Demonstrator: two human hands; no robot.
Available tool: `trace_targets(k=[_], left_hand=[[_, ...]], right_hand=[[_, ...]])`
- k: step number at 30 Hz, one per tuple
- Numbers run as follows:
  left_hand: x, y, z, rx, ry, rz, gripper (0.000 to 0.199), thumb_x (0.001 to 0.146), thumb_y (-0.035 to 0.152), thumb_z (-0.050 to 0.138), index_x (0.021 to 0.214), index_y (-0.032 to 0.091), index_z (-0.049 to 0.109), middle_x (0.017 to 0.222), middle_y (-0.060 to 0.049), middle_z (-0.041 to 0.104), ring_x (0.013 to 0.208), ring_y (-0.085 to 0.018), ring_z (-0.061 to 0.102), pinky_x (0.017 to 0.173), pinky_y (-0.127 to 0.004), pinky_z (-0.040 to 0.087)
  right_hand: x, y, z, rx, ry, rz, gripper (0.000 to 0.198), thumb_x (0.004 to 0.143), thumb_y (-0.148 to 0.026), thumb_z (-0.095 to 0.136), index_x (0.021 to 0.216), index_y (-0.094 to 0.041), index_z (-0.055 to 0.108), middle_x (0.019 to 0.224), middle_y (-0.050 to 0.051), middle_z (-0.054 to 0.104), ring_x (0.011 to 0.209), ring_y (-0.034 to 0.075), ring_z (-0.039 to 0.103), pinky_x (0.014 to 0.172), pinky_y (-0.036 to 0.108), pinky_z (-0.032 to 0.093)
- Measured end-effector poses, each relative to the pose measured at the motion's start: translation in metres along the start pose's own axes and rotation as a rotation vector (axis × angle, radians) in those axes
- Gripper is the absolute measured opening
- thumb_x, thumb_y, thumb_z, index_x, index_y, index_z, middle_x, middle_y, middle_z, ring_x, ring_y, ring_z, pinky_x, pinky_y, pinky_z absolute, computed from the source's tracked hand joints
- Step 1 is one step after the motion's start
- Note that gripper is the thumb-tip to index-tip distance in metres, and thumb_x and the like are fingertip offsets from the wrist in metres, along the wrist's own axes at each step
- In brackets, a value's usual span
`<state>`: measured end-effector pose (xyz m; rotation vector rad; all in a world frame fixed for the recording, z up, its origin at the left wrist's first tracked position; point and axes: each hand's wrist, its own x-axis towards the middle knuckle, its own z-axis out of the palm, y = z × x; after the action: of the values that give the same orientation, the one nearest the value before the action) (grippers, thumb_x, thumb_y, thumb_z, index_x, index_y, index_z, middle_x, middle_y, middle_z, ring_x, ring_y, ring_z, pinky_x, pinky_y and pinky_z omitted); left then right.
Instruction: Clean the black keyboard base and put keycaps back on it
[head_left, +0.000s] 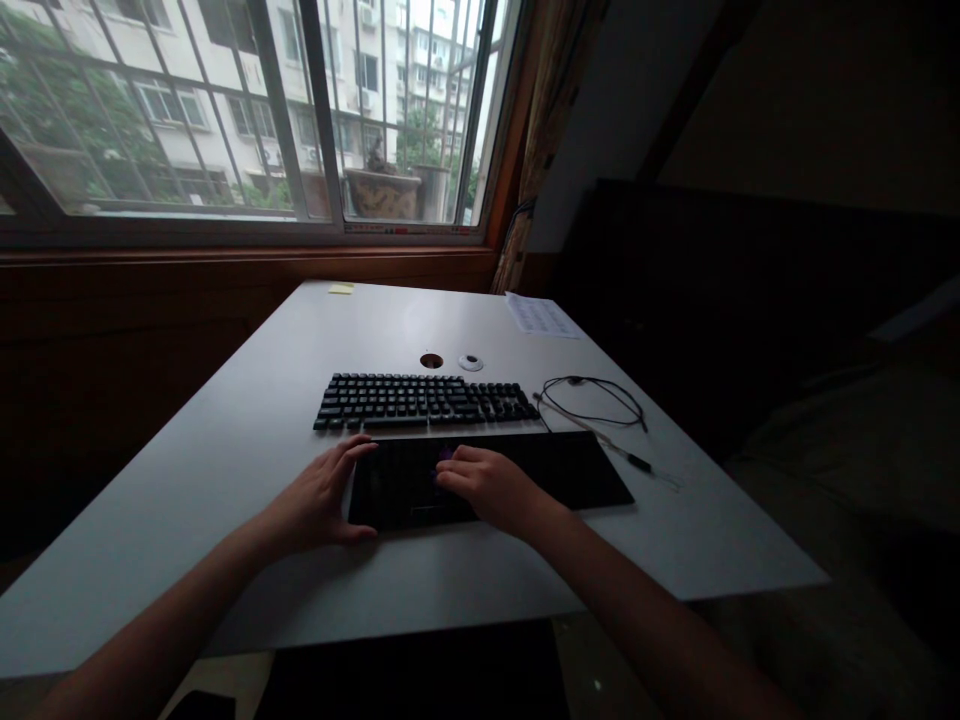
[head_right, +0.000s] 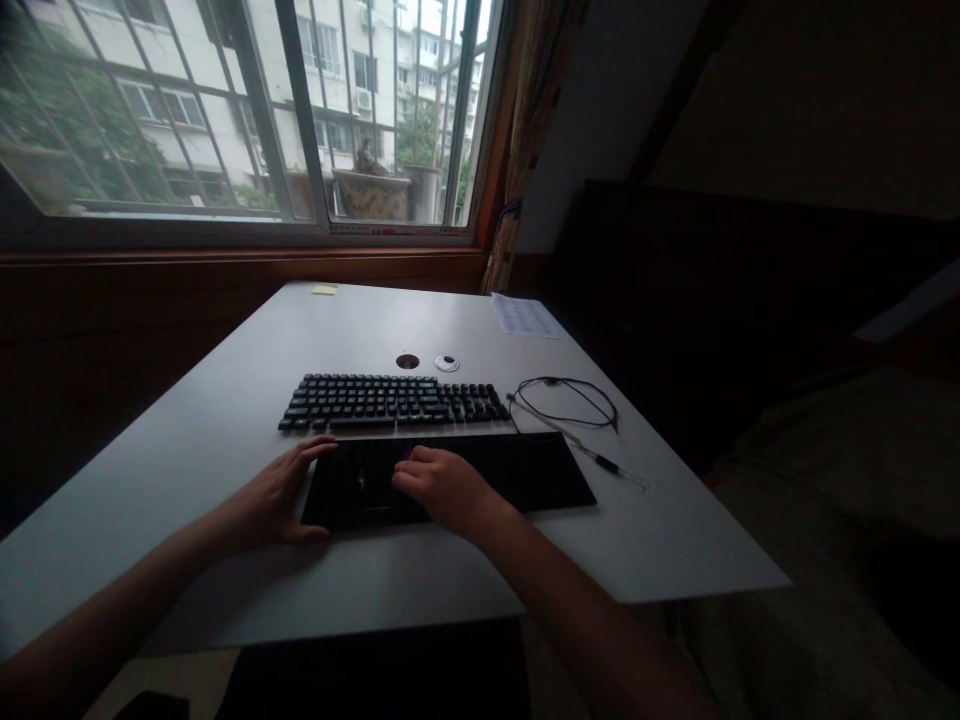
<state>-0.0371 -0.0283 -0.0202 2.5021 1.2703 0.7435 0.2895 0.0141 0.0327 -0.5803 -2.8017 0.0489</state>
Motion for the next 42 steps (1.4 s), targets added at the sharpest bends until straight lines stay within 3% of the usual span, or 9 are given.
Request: trace_targets(k=[14, 23, 29, 36, 42], left_hand=[[0.000, 0.001, 0.002, 0.019, 0.035, 0.007, 0.103, 0.066, 0.040, 0.090, 0.148, 0.028, 0.029, 0.158, -0.021, 0.037, 0.138, -0.045, 0.047, 0.110, -0.064, 0.045], [-0.001, -0.001, 0.004, 0.026, 0.060, 0.014, 0.096, 0.063, 0.041, 0.090, 0.142, 0.026, 0.036, 0.157, -0.022, 0.038, 0.137, -0.046, 0.049, 0.106, -0.063, 0.048], [-0.003, -0.004, 0.003, 0.033, 0.022, 0.038, 0.093, 0.068, 0.043, 0.089, 0.141, 0.025, 0.035, 0.159, -0.022, 0.035, 0.139, -0.045, 0.047, 0.109, -0.063, 0.046], [0.001, -0.007, 0.001, 0.060, -0.021, 0.072, 0.095, 0.071, 0.047, 0.088, 0.144, 0.025, 0.031, 0.159, -0.024, 0.034, 0.142, -0.047, 0.044, 0.110, -0.063, 0.045], [0.007, -0.006, 0.002, 0.063, -0.033, 0.073, 0.091, 0.070, 0.050, 0.088, 0.140, 0.026, 0.035, 0.158, -0.023, 0.034, 0.140, -0.046, 0.046, 0.109, -0.062, 0.046]], right_hand=[[0.001, 0.013, -0.016, -0.154, -0.069, -0.278, 0.014, 0.103, -0.014, 0.056, 0.104, -0.023, 0.067, 0.121, 0.004, 0.072, 0.109, 0.019, 0.062, 0.097, 0.034, 0.048], [0.009, 0.012, -0.020, -0.284, -0.144, -0.402, 0.006, 0.103, -0.017, 0.057, 0.100, -0.019, 0.061, 0.107, 0.004, 0.070, 0.099, 0.021, 0.058, 0.090, 0.034, 0.048], [0.002, 0.001, -0.013, -0.272, -0.122, -0.266, 0.009, 0.103, -0.014, 0.056, 0.099, -0.019, 0.062, 0.104, 0.006, 0.070, 0.097, 0.021, 0.058, 0.086, 0.034, 0.048], [-0.002, -0.026, 0.005, -0.240, -0.042, 0.038, 0.009, 0.099, -0.009, 0.057, 0.100, -0.014, 0.064, 0.104, 0.010, 0.070, 0.095, 0.023, 0.059, 0.088, 0.034, 0.050], [0.006, -0.035, 0.000, -0.246, -0.102, 0.159, 0.011, 0.097, -0.005, 0.058, 0.096, -0.014, 0.064, 0.098, 0.010, 0.070, 0.096, 0.025, 0.061, 0.089, 0.035, 0.050]])
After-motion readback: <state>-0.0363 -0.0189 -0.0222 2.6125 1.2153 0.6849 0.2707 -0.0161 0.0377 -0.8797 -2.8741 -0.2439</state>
